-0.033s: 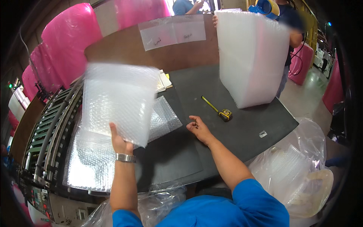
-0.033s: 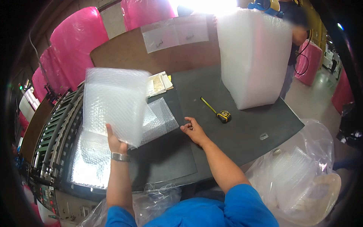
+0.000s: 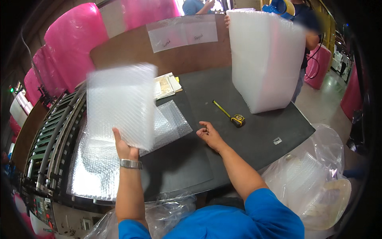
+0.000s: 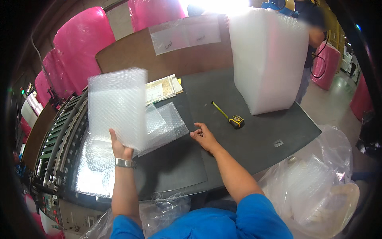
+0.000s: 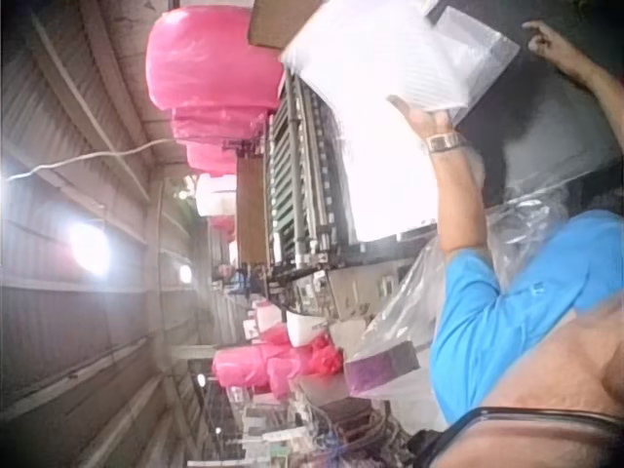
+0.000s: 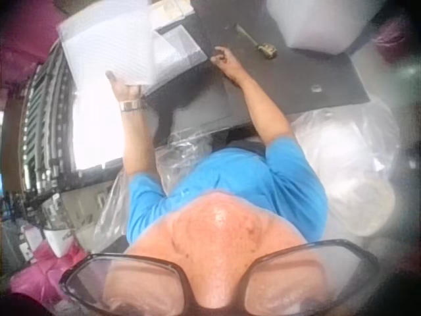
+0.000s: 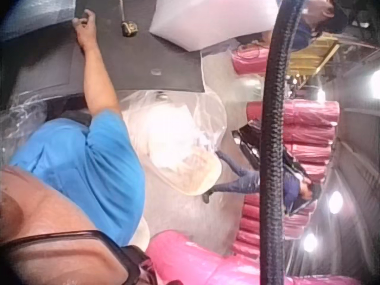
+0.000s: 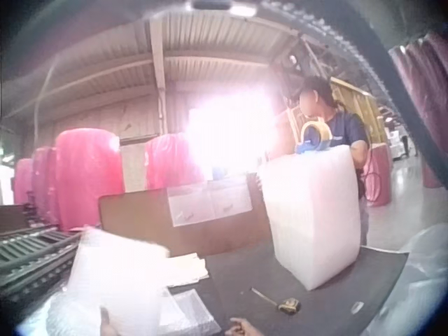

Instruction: The person folds sheets of bubble wrap on a table, stacking them neatly. They repeatedly pick up a sheet, fold it in half, and place it on a growing pile. Other people are visible in the background.

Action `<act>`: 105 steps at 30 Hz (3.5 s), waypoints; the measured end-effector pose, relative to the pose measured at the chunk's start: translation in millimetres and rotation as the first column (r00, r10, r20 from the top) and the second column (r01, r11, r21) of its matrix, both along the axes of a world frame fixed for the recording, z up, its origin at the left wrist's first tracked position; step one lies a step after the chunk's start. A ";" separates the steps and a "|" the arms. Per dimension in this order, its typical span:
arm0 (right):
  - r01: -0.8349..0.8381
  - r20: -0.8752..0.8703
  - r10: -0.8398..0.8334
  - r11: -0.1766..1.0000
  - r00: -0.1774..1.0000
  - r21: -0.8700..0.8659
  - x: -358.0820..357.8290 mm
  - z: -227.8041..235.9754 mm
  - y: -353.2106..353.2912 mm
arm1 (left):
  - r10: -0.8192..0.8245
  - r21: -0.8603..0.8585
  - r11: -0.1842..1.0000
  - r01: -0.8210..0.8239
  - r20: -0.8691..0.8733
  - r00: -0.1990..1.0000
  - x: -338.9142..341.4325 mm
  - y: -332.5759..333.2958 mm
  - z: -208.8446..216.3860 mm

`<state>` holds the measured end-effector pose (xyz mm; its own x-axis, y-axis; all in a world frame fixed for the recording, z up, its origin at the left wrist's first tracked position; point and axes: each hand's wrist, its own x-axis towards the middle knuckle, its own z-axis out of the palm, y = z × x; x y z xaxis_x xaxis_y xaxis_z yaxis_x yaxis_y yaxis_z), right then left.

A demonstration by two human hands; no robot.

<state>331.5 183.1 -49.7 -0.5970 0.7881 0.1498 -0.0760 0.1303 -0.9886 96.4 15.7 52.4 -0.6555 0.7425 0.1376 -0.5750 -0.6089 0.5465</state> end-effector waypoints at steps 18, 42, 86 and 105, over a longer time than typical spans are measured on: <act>-0.084 0.112 0.075 0.993 0.991 0.081 2.7 -0.5 -4.6 | 0.168 -0.032 0.986 -0.166 0.249 0.954 -5.8 0.0 19.0; -0.091 0.124 0.085 0.995 0.989 0.040 9.2 12.5 -13.9 | 0.307 -0.078 0.950 -0.302 0.065 0.949 11.7 -5.5 15.6; 0.557 -0.074 -0.853 -0.268 -0.516 -0.786 444.2 -79.1 -102.7 | -0.308 -0.338 0.940 -0.041 -0.896 0.321 66.8 33.8 -92.4; 0.506 0.251 -0.824 -0.521 -0.508 -0.687 481.1 -116.5 -160.6 | -0.368 -0.404 0.915 -0.002 -0.835 0.409 52.5 42.0 -112.0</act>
